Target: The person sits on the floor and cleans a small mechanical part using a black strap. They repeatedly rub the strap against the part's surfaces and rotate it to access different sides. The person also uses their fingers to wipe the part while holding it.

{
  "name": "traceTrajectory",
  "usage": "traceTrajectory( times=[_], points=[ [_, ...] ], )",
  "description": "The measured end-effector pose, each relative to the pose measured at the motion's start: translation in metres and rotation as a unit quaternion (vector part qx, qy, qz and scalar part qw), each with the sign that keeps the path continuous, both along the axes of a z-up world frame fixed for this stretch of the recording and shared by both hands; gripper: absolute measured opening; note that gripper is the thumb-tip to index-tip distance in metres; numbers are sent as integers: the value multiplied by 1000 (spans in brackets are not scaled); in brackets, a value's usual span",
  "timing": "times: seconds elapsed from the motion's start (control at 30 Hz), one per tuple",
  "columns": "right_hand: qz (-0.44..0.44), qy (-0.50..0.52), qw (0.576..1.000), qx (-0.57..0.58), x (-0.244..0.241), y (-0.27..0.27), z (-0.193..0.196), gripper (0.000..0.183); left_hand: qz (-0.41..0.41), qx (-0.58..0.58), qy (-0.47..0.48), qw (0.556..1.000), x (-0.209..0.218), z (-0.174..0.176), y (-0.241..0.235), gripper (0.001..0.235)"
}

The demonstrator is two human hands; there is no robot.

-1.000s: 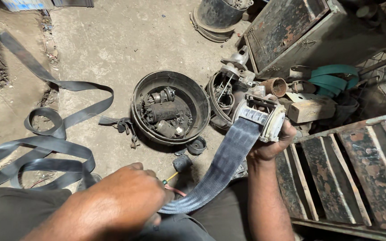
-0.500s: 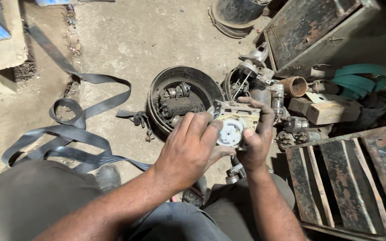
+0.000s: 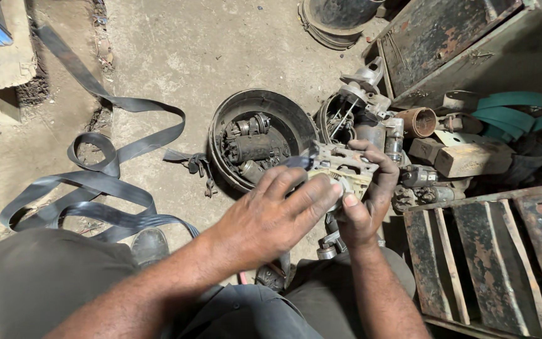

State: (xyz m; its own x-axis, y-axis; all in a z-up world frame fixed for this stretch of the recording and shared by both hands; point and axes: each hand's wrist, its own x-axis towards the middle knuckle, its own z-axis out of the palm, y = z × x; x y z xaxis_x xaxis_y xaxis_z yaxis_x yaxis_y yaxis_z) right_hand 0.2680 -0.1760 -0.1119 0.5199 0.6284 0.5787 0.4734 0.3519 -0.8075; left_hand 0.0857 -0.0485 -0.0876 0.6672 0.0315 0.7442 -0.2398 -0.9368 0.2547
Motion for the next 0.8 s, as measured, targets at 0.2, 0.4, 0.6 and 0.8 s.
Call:
traceTrajectory(
  times=[0.2,0.4,0.6,0.8],
  points=[
    [16,27,999,42,-5,-2,6,71,5,-138,-66,988,6,-15,-8,67],
    [20,35,997,62,-12,-5,7,69,5,-183,-77,980,4,-21,-16,82],
    [5,-23,997,77,-13,-9,0,66,-2,-185,-98,978,4,-23,-17,93],
    [49,29,989,134,-10,-24,7,70,-53,-252,15,966,4,-12,-11,79]
  ],
)
